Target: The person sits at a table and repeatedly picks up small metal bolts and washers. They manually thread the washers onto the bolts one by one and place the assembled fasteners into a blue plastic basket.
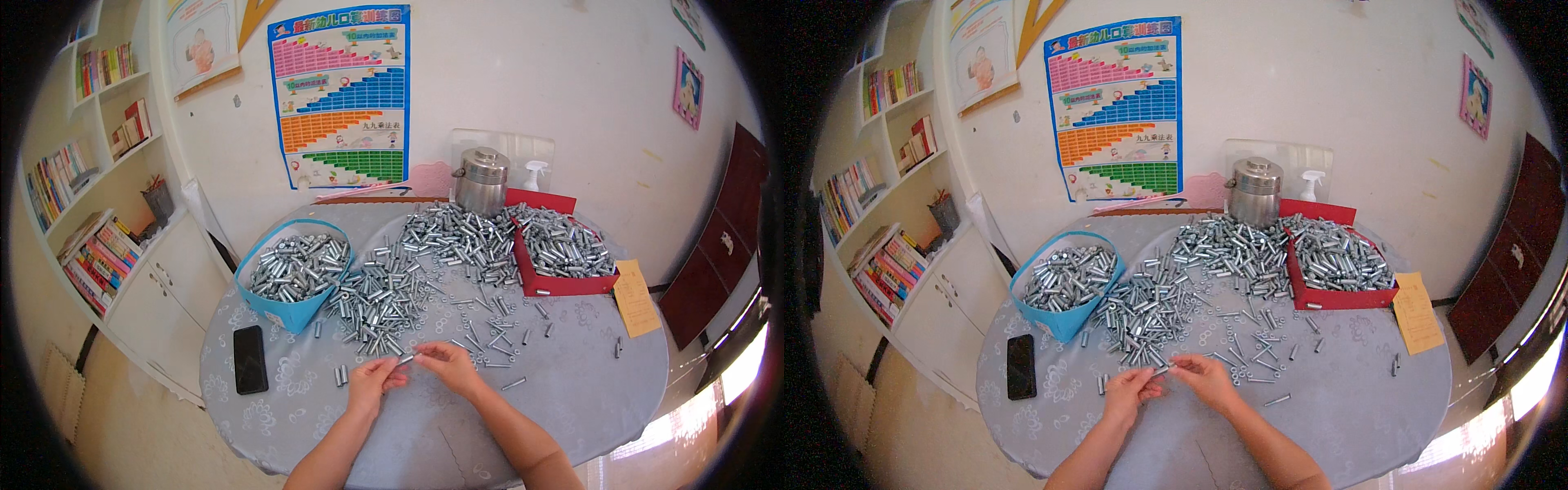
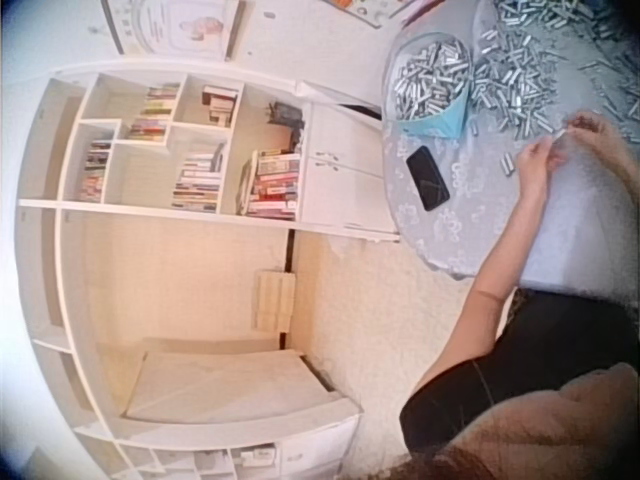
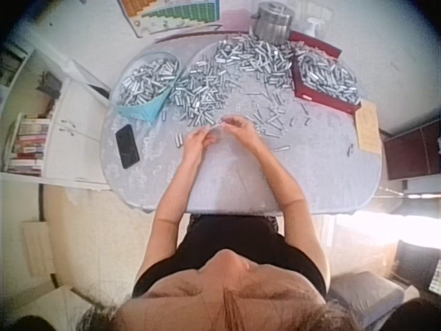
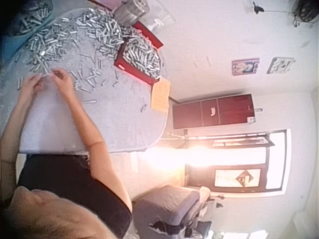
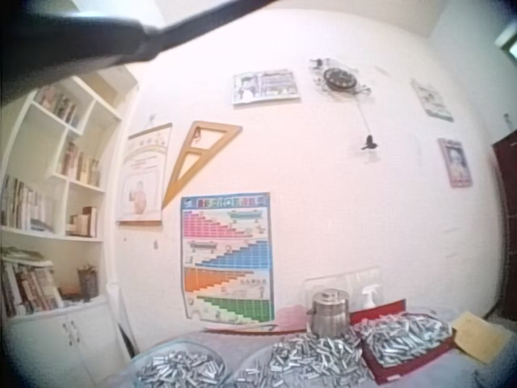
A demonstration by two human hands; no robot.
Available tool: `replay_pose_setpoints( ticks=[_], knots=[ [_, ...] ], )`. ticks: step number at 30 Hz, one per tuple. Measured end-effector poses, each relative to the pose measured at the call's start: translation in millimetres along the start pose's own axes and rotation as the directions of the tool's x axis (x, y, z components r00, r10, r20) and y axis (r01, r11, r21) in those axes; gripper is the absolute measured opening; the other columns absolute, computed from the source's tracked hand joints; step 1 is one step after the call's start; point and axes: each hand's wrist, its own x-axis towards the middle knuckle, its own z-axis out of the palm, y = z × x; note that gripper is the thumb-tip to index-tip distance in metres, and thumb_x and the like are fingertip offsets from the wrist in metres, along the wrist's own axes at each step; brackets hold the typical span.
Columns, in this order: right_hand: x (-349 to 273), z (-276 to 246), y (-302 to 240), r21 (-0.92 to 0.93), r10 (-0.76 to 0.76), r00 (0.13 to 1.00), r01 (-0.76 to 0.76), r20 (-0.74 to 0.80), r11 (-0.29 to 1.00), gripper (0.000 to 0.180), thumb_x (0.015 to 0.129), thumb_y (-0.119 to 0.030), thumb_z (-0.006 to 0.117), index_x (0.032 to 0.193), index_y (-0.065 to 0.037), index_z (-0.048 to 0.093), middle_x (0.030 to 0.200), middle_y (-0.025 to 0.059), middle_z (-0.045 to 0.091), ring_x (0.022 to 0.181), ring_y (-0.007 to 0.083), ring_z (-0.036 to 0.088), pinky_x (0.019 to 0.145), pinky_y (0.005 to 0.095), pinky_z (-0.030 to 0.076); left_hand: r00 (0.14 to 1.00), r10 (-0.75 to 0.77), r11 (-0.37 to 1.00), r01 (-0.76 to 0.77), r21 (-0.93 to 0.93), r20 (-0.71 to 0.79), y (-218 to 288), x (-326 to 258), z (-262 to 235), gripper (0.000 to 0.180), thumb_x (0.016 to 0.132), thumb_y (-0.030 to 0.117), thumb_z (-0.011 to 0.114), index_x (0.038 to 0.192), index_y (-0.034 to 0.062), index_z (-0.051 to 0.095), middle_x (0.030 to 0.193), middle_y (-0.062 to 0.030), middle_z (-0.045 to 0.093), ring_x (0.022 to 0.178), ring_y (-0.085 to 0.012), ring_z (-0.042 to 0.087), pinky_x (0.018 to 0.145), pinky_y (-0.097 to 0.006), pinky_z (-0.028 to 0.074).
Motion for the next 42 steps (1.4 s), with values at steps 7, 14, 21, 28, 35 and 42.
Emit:
replay_pose_setpoints(
  ticks=[7,14,21,28,35,42],
  knots=[
    [18,-21,12,-0.615,-0.235,0.972,0.186,0.001,0.766,0.016,0.075,-0.013,0.062,0.09,-0.007,0.064,0.081,0.0072,0.061,0.074,0.0189,0.057,0.067,0.0276,0.045,0.974,0.079,0.986,-0.107,-0.126,-0.21,9,13,-17,0.019,0.082,0.014,0.059,0.086,-0.0054,0.057,0.077,-0.0157,0.062,0.056,-0.0156,0.058,0.052,-0.024,0.051],
    [38,-4,22,-0.78,-0.326,0.923,0.354,0.204,0.515,0.014,0.07,-0.018,0.063,0.082,-0.009,0.064,0.08,0.0094,0.059,0.083,0.0278,0.054,0.072,0.0359,0.044,0.958,0.109,0.975,-0.155,-0.159,-0.266,13,16,-24,0.02,0.081,0.014,0.06,0.086,-0.0055,0.056,0.078,-0.015,0.062,0.058,-0.0147,0.058,0.052,-0.025,0.052],
    [46,-3,19,-0.82,-0.24,0.954,0.279,0.179,0.5,0.018,0.065,-0.019,0.068,0.076,-0.007,0.061,0.077,0.0088,0.058,0.078,0.027,0.054,0.069,0.0353,0.044,0.969,0.089,0.981,-0.125,-0.149,-0.229,13,15,-23,0.019,0.08,0.013,0.06,0.084,-0.0045,0.057,0.076,-0.0139,0.062,0.056,-0.0142,0.058,0.053,-0.025,0.052],
    [25,3,8,-0.28,0.005,0.997,-0.028,-0.08,0.96,0.017,0.072,-0.015,0.068,0.083,-0.005,0.06,0.076,0.0039,0.061,0.071,0.0131,0.056,0.067,0.0236,0.044,0.986,0.019,0.996,-0.033,-0.081,-0.163,11,10,-14,0.018,0.08,0.013,0.06,0.084,-0.0043,0.058,0.076,-0.0137,0.062,0.058,-0.0149,0.058,0.054,-0.025,0.052],
    [16,0,11,0.214,0.06,0.998,-0.061,0.012,0.975,0.015,0.077,-0.009,0.065,0.087,-0.001,0.058,0.084,0.0019,0.061,0.077,0.0076,0.055,0.07,0.0207,0.043,0.995,-0.059,0.998,0.055,-0.043,-0.085,4,8,-12,0.016,0.081,0.01,0.059,0.084,-0.0048,0.057,0.077,-0.0151,0.062,0.06,-0.0167,0.059,0.056,-0.028,0.053],
    [12,2,17,-0.056,0.018,0.997,-0.022,-0.071,0.998,0.014,0.076,-0.011,0.064,0.087,-0.003,0.064,0.085,0.0007,0.061,0.078,0.0063,0.055,0.069,0.02,0.043,0.993,-0.103,0.993,0.1,-0.063,-0.05,2,9,-11,0.018,0.081,0.013,0.059,0.087,-0.0043,0.057,0.079,-0.0154,0.062,0.061,-0.0163,0.059,0.058,-0.027,0.053]
  ],
)
